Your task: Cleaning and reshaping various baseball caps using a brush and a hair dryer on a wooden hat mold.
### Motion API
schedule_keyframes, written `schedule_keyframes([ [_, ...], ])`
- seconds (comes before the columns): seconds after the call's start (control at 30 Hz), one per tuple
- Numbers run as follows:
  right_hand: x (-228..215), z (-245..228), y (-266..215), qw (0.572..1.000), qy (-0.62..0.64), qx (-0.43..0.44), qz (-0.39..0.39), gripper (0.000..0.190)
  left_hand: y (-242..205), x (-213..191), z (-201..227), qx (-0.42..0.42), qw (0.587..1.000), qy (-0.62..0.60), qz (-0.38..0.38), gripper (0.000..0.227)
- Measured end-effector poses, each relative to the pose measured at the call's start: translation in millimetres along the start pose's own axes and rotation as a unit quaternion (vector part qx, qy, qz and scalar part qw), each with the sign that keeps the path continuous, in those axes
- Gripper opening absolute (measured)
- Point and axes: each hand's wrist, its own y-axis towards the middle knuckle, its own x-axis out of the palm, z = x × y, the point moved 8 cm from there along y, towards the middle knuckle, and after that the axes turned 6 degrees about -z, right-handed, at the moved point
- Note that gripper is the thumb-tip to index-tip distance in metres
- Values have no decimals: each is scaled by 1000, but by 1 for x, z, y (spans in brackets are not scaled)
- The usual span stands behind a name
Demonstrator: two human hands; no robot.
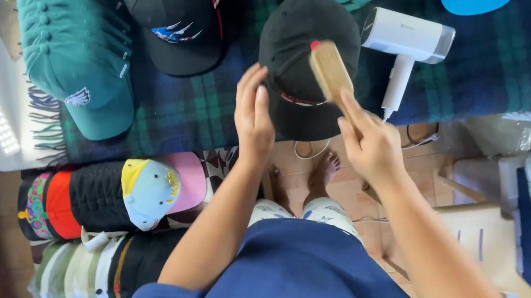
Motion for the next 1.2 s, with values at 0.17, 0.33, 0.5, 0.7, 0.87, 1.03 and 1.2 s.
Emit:
schedule_keyframes([
  [0.17,8,5,77,996,-87,-21,-14,53,-70,-7,-15,-129,987,-76,-56,34],
  [0.33,33,-19,-6,973,-179,-141,18,47,-97,-17,-34,-252,956,-102,-108,34],
  [0.5,39,-24,-60,955,-254,-151,-37,40,-115,-20,-35,-319,933,-73,-152,34],
  [0.7,42,-54,-49,977,-182,-108,-32,52,-109,3,-5,-337,898,-56,-277,41],
  [0.87,62,-75,-21,987,-14,-107,-123,88,-53,-17,46,-310,924,-57,-218,71],
  [1.03,25,-61,50,966,71,-89,-231,38,-27,-33,37,-279,949,7,-144,56],
  [1.2,0,12,123,989,16,-118,-84,34,3,-8,45,-149,977,90,-121,55],
])
